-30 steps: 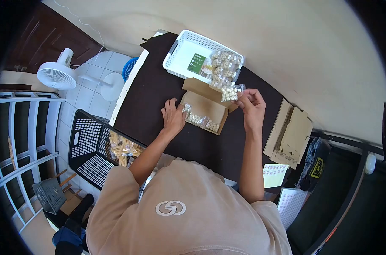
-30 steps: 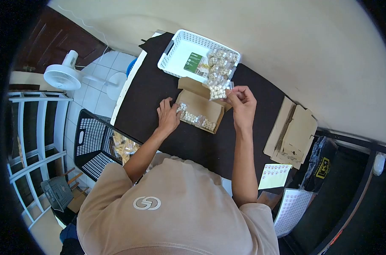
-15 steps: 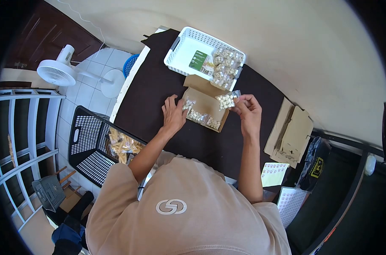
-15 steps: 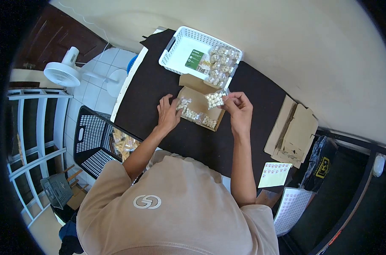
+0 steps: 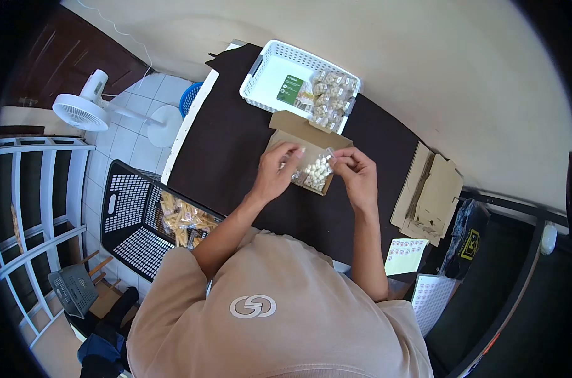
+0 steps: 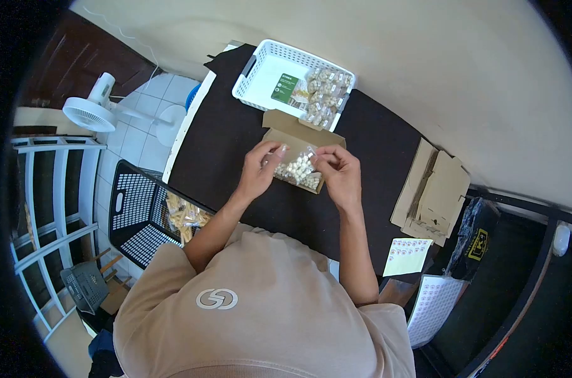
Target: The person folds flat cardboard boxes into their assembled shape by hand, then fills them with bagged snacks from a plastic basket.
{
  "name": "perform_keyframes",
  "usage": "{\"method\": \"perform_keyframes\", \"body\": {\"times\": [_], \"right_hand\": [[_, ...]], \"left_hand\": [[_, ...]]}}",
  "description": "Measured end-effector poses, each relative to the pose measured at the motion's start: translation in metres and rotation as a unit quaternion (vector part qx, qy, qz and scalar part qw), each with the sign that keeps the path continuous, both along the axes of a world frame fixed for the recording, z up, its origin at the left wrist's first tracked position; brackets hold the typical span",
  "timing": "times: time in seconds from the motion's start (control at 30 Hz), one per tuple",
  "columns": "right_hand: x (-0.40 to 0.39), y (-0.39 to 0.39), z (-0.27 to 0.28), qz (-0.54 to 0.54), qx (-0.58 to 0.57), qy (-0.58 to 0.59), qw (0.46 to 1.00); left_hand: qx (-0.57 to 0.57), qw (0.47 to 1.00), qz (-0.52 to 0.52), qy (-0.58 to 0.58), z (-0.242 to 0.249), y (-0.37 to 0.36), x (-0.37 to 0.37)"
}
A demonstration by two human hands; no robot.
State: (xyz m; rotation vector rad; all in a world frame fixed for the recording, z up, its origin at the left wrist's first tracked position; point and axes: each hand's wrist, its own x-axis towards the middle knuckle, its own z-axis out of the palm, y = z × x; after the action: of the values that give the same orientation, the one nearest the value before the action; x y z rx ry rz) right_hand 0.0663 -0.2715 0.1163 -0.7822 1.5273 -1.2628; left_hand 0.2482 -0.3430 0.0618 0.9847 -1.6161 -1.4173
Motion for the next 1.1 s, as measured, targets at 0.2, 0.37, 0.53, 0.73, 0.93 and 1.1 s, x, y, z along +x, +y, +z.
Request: {"method": "perform_keyframes", "body": {"times": [0.2,0.37,0.53,0.73,0.93,1.1], "right_hand": [[0.025,0.022,-0.026,0.036,0.001,-0.018,0.999],[0.048,0.064,-0.059,0.046,0.068,-0.081,0.993],[0.053,0.072,-0.072,0.054,0.065,-0.098,0.992],[0.044,0.055,-0.058,0.079,0.073,-0.085,0.991],[0.033,0.044,-0.059,0.142,0.078,-0.137,0.977],[0.022,0.027,-0.069,0.082,0.08,-0.153,0.982]], "left_hand": [[0.142,0.982,-0.127,0.01,-0.016,0.024,0.002],[0.202,0.97,-0.127,-0.045,-0.036,0.06,0.027],[0.257,0.958,-0.11,-0.059,-0.047,0.067,0.033],[0.172,0.976,-0.125,-0.043,-0.041,0.051,0.029],[0.148,0.977,-0.133,-0.076,-0.041,0.042,0.026],[-0.064,0.985,0.012,-0.158,-0.068,0.023,0.014]]}}
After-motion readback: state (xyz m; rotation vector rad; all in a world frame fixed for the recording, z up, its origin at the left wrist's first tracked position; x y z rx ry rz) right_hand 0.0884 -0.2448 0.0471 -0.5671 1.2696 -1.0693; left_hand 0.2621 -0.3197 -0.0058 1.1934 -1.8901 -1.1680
